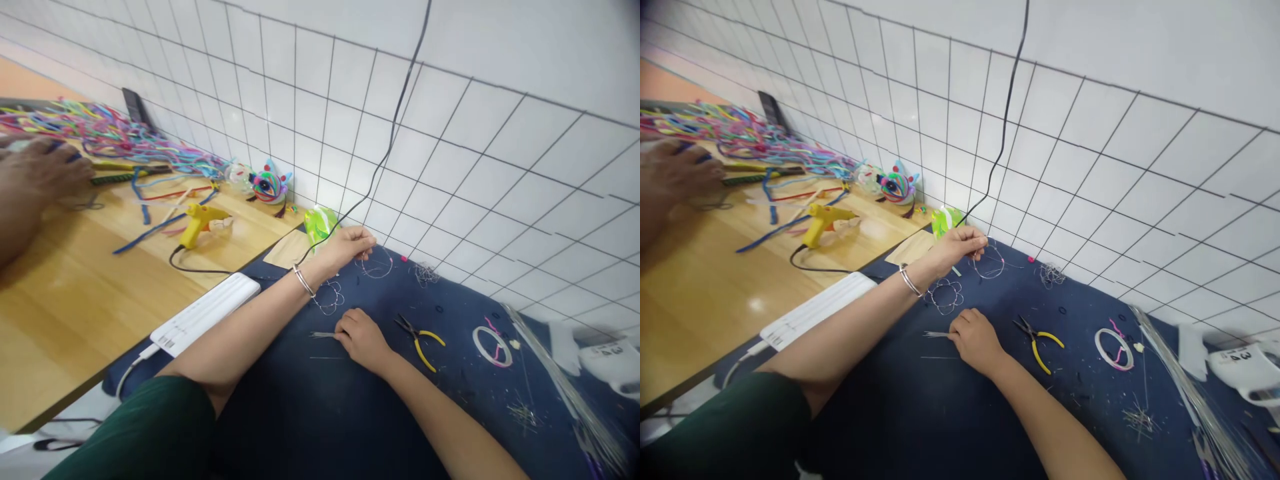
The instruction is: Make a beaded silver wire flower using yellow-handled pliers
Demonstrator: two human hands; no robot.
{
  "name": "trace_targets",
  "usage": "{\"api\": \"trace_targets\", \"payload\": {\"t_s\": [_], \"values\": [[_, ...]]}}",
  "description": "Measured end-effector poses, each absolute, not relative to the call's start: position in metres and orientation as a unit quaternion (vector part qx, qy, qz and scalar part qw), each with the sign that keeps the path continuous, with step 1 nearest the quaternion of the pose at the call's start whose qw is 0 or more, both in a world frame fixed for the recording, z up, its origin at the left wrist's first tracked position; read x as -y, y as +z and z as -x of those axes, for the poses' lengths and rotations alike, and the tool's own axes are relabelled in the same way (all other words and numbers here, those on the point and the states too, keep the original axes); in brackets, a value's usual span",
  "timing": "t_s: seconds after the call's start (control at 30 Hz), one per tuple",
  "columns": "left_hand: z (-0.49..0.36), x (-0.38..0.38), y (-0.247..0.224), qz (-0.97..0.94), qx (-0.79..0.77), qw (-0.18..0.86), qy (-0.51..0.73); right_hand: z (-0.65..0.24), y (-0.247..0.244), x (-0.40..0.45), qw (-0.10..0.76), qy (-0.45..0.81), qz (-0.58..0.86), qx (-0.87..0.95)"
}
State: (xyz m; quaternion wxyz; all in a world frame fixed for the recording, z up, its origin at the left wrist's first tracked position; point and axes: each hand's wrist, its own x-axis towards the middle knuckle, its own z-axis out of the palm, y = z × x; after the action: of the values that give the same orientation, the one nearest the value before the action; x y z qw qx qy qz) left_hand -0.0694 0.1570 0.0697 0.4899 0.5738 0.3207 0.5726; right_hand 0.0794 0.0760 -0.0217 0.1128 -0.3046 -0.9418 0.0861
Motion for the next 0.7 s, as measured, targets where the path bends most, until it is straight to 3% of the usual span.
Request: {"api": "trace_targets", "payload": {"t_s": [0.33, 0.7], "values": [[0.037, -0.139, 0.005, -0.526, -0.390, 0.557, 0.511, -0.086, -0.027, -0.069, 0.136, 0.070, 0.298, 0.942], [0.039, -0.130, -0.020, -0.479, -0.407, 0.542, 0.558, -0.103, -0.021, -0.090, 0.150, 0.111, 0.342, 0.921]]}}
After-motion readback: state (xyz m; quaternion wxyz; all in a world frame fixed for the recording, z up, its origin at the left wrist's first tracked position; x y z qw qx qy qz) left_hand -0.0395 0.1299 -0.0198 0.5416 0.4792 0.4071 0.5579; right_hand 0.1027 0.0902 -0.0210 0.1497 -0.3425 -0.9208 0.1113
